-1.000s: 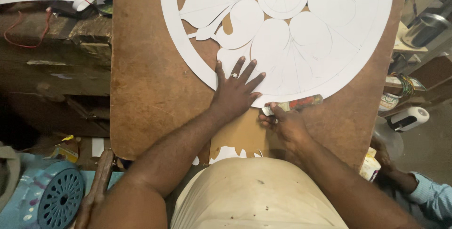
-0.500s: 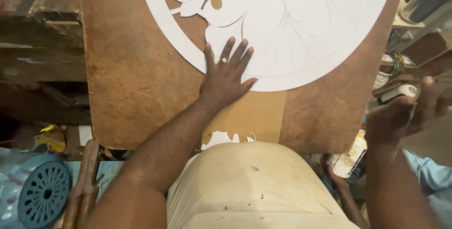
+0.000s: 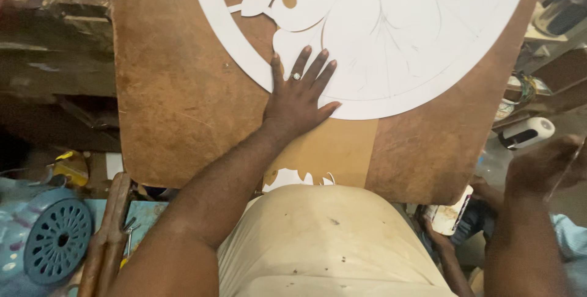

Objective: The person cuts a large circular white sheet with a drawn floral medallion pattern using a knife, holding the sheet steady with one hand while cutting along the drawn outlines. Cut pieces of the pattern are separated and fall away as the person works around the design.

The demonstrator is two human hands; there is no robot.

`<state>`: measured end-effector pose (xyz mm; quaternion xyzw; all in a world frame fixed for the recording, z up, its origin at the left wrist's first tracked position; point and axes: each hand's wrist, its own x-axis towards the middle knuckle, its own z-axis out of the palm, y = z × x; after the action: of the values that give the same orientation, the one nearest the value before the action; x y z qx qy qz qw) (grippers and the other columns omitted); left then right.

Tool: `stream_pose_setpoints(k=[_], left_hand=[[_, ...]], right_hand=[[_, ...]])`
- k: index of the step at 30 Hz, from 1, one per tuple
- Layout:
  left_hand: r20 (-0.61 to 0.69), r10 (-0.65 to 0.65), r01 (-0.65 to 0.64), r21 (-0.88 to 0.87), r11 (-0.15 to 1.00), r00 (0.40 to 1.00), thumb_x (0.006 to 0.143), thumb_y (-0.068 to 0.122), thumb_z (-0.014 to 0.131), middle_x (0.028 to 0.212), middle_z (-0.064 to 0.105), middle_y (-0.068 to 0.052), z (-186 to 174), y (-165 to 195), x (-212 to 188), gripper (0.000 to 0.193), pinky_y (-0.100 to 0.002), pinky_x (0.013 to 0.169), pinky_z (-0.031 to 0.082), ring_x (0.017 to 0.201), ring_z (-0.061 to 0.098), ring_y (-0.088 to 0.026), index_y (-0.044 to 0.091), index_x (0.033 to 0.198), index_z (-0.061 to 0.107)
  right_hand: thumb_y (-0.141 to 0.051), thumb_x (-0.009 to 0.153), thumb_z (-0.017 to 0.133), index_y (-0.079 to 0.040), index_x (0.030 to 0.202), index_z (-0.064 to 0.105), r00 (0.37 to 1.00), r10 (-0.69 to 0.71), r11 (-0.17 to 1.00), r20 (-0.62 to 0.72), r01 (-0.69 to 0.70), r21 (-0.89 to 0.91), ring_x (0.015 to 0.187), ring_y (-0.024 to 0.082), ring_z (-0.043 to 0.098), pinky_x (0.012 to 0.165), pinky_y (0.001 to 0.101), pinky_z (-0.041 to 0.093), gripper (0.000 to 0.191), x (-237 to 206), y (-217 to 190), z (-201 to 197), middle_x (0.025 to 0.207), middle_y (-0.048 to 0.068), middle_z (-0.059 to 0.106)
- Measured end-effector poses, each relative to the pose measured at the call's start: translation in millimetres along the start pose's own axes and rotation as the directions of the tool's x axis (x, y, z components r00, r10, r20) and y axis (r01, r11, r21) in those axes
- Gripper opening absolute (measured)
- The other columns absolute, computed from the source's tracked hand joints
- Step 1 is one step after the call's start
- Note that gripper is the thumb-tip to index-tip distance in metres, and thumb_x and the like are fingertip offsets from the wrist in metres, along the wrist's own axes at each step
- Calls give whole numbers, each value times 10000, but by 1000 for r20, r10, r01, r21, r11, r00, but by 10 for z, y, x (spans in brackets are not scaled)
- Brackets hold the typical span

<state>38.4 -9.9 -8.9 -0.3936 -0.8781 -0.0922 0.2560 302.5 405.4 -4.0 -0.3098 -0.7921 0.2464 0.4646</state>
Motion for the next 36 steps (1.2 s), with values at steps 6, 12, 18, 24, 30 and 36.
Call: stream_pose_setpoints(k=[6,12,18,24,30,36], left_hand=[[37,15,-15,-13,1000,999,995,721,366,1734,116,-27,-51,20,-1,843,-791,1183,26,1598,59,-271,222,1657,213],[50,12,-15,54,998,999,995,741,347,1725,112,-15,-86,18,-14,849,-794,1176,74,1584,72,-266,223,1652,200],[51,-4,2,34,999,999,981,770,361,1729,120,-7,-131,27,-52,876,-798,1188,90,1593,73,-258,237,1657,196],[26,2,-3,25,1000,1000,978,773,362,1731,109,-6,-135,24,-51,884,-802,1179,80,1591,62,-270,239,1660,188],[38,3,-4,11,1000,999,978,769,356,1732,103,-2,-118,2,-33,881,-798,1180,57,1587,45,-262,240,1661,183],[-5,6,-6,-18,1000,1000,991,772,351,1737,108,-6,-54,-16,-53,876,-791,1193,47,1595,33,-256,237,1668,199]], right_hand=[[-426,1279,314,111,1499,376,761,-627,745,-169,648,156,1390,423,470,1184,513,395,584,-77,-556,210,1489,365,432],[-487,1211,394,15,1528,467,964,-208,784,165,63,618,1139,290,702,1027,412,574,598,-382,-916,711,1273,162,688],[-349,1178,558,38,1368,554,902,-250,509,351,-186,840,890,251,713,816,398,603,432,-614,-1542,1353,1061,152,669],[-169,1097,602,34,1132,611,897,-193,673,399,-175,718,739,155,670,672,304,567,206,-759,-2077,1739,938,105,678],[-105,1015,630,16,1018,628,926,-75,791,369,-170,587,676,130,684,624,272,575,121,-738,-2324,1849,844,84,684],[-122,1023,609,10,990,638,937,-102,848,335,-95,522,617,116,648,576,265,514,140,-741,-2367,1939,740,66,684]])
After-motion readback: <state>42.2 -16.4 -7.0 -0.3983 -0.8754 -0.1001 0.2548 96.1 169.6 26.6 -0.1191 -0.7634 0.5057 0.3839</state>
